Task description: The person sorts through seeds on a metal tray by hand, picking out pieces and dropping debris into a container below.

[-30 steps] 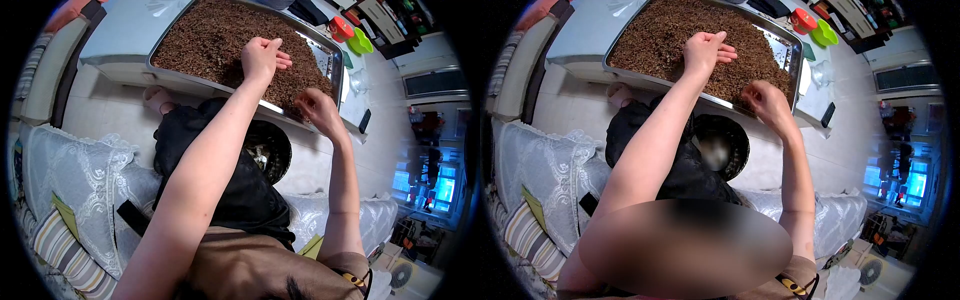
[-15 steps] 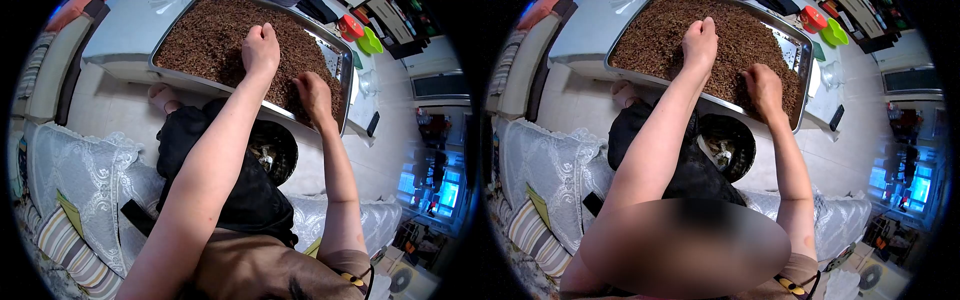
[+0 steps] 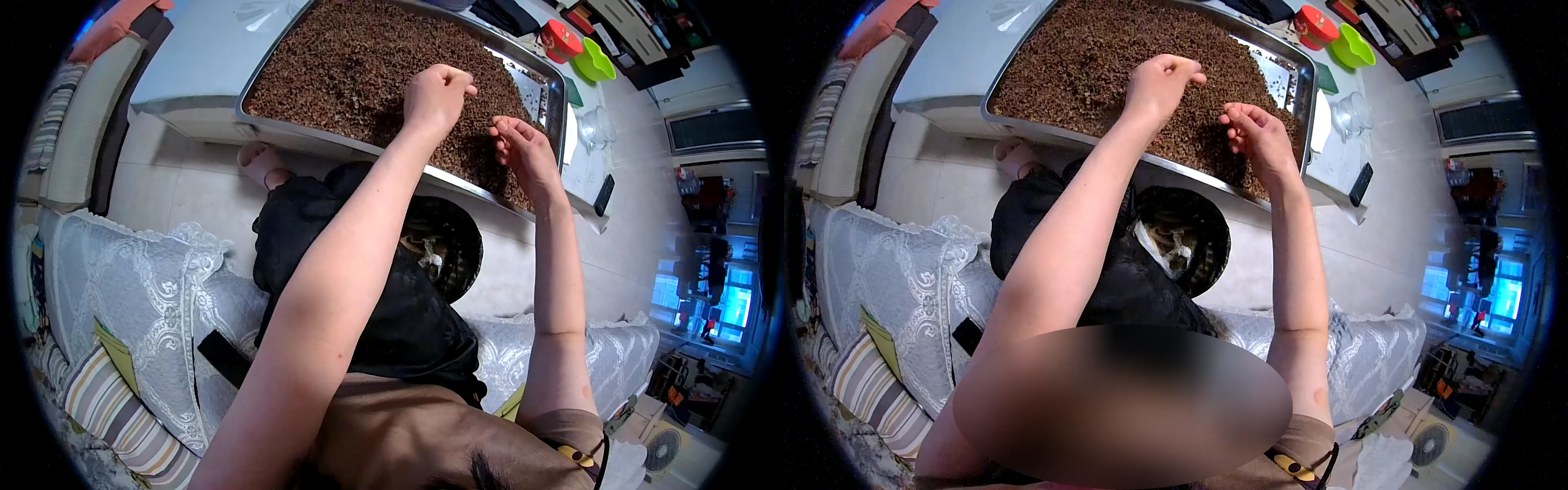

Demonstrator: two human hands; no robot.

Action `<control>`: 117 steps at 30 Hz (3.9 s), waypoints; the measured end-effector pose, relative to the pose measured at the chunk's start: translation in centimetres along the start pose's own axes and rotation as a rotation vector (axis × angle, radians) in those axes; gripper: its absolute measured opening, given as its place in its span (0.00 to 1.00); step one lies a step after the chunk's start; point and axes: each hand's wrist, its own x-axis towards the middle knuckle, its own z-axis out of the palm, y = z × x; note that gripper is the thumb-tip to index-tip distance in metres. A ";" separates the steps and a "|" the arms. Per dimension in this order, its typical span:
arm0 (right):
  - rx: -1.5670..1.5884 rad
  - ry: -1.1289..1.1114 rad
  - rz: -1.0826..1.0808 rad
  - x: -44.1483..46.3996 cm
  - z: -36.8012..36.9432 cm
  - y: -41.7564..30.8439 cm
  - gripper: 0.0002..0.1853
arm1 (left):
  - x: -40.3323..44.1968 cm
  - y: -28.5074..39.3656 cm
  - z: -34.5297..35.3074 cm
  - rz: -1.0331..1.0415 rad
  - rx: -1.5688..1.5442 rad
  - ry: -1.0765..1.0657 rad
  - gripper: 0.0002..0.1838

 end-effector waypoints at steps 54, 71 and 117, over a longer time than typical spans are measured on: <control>0.140 0.039 -0.116 0.6 2.1 0.0 0.11 | -1.7 0.4 0.0 -0.562 -0.675 -0.572 0.10; -0.930 -0.168 -0.135 -11.2 1.7 -0.8 0.06 | 0.0 -0.1 -1.2 -0.098 0.187 -0.116 0.11; -0.169 0.058 -0.150 1.5 1.0 -1.6 0.12 | -1.7 0.1 1.5 -0.237 -0.471 -0.307 0.12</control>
